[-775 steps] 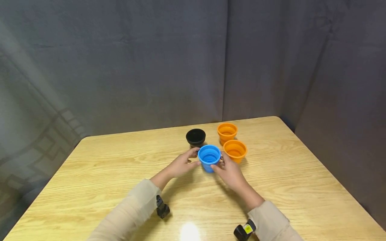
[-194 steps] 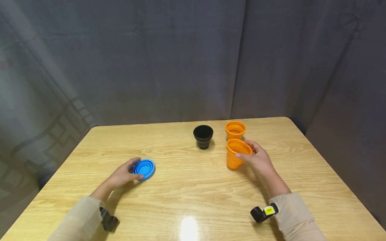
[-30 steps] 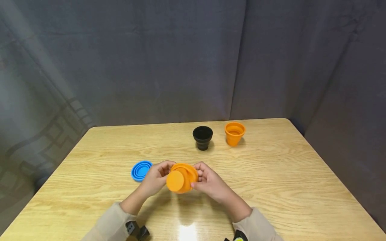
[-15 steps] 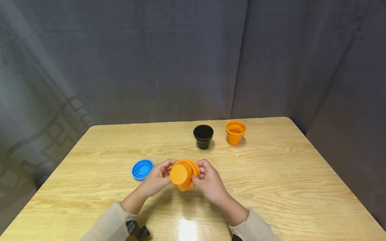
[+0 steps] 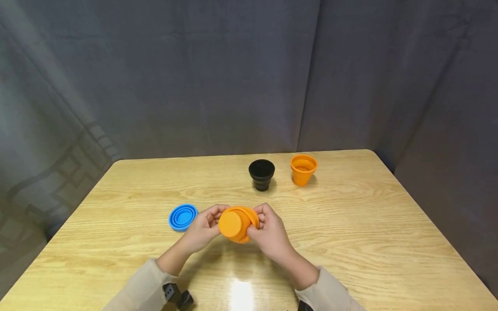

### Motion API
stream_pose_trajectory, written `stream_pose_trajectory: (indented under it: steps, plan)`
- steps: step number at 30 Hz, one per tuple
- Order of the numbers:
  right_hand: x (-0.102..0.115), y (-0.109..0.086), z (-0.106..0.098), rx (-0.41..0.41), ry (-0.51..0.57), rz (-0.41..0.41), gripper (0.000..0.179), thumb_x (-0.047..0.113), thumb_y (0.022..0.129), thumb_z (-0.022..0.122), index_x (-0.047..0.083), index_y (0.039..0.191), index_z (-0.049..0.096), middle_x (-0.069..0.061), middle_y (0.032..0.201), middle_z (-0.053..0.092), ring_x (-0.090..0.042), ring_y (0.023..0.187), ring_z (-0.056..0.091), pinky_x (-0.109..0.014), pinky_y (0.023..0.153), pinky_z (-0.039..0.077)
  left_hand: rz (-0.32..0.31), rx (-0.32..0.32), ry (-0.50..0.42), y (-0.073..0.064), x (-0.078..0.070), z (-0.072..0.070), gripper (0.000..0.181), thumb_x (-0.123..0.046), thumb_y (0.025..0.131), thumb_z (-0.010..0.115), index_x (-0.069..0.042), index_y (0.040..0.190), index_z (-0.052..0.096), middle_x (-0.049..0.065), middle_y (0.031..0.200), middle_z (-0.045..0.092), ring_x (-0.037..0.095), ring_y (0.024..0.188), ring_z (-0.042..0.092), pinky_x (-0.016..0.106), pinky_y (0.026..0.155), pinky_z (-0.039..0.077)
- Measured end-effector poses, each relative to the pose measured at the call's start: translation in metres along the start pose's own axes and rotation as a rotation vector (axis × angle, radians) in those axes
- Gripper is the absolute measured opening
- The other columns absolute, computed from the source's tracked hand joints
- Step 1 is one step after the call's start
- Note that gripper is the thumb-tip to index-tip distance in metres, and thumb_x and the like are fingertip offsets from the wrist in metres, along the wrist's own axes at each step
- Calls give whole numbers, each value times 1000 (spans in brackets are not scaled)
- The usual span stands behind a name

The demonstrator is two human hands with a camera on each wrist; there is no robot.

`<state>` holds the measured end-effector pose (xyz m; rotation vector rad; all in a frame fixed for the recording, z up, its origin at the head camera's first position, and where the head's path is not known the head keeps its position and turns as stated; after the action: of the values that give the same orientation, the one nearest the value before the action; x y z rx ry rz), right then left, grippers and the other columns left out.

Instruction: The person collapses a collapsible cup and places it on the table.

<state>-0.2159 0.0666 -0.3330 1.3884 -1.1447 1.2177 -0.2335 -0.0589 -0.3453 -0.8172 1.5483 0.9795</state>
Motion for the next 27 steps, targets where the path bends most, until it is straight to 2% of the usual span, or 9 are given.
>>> stream_pose_trajectory:
  steps: [4, 8, 11, 15, 17, 20, 24, 27]
  plan:
    - [2, 0, 2, 50, -3, -24, 26, -17, 70, 44, -9, 94, 42, -15, 83, 56, -14, 66, 53, -22, 57, 47, -8, 25, -9, -1, 1, 0, 36, 13, 75, 44, 11, 111, 46, 14, 94, 54, 12, 76, 53, 22, 66, 48]
    - [5, -2, 7, 191, 67, -101, 23, -14, 74, 45, -11, 96, 39, -13, 83, 53, -13, 70, 54, -22, 61, 48, -15, 104, -123, -5, 2, 2, 35, 11, 78, 43, 12, 113, 42, 12, 95, 54, 14, 81, 55, 25, 69, 48]
    - [7, -5, 13, 331, 203, -155, 22, -13, 76, 46, -7, 97, 41, -9, 85, 52, -12, 73, 55, -22, 64, 48, 28, 206, -270, -10, -2, 7, 34, 11, 80, 42, 14, 113, 39, 9, 96, 53, 14, 84, 55, 25, 72, 48]
    - [13, -11, 22, 532, 434, -195, 28, -15, 78, 45, 1, 101, 44, -7, 91, 53, -13, 81, 55, -23, 71, 47, 120, 384, -500, -18, -15, 14, 33, 11, 82, 38, 5, 115, 42, 7, 100, 53, 14, 89, 54, 24, 77, 46]
    - [15, -14, 26, 607, 514, -189, 30, -15, 78, 44, 1, 104, 44, -7, 93, 53, -14, 83, 54, -23, 74, 46, 125, 441, -565, -21, -20, 16, 32, 7, 85, 39, -2, 115, 45, 6, 102, 54, 13, 90, 53, 24, 78, 45]
    - [15, -16, 28, 648, 540, -149, 29, -13, 80, 44, -1, 106, 45, -10, 96, 53, -15, 85, 54, -25, 76, 46, 83, 453, -537, -21, -20, 18, 30, -3, 86, 48, 1, 115, 46, 6, 102, 56, 13, 88, 54, 24, 77, 45]
    - [9, -15, 28, 622, 458, -86, 23, -7, 82, 48, -2, 105, 48, -12, 95, 55, -16, 83, 56, -27, 73, 48, 9, 408, -403, -17, -14, 20, 46, -12, 82, 59, 17, 112, 40, 4, 97, 58, 12, 83, 55, 23, 74, 46]
    - [6, -13, 28, 598, 404, -64, 21, -4, 82, 51, -3, 103, 49, -12, 93, 55, -17, 80, 57, -27, 70, 49, -6, 387, -338, -15, -13, 21, 54, -14, 81, 60, 23, 111, 34, 4, 95, 58, 11, 81, 55, 22, 72, 46]
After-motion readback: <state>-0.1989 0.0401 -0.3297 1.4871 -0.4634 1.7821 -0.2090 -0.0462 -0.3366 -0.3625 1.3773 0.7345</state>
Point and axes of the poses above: each hand's wrist, its own y-axis towards the middle knuckle, its own z-axis out of the palm, x = y × z, the point moved 10 cm from there along y, towards the middle knuckle
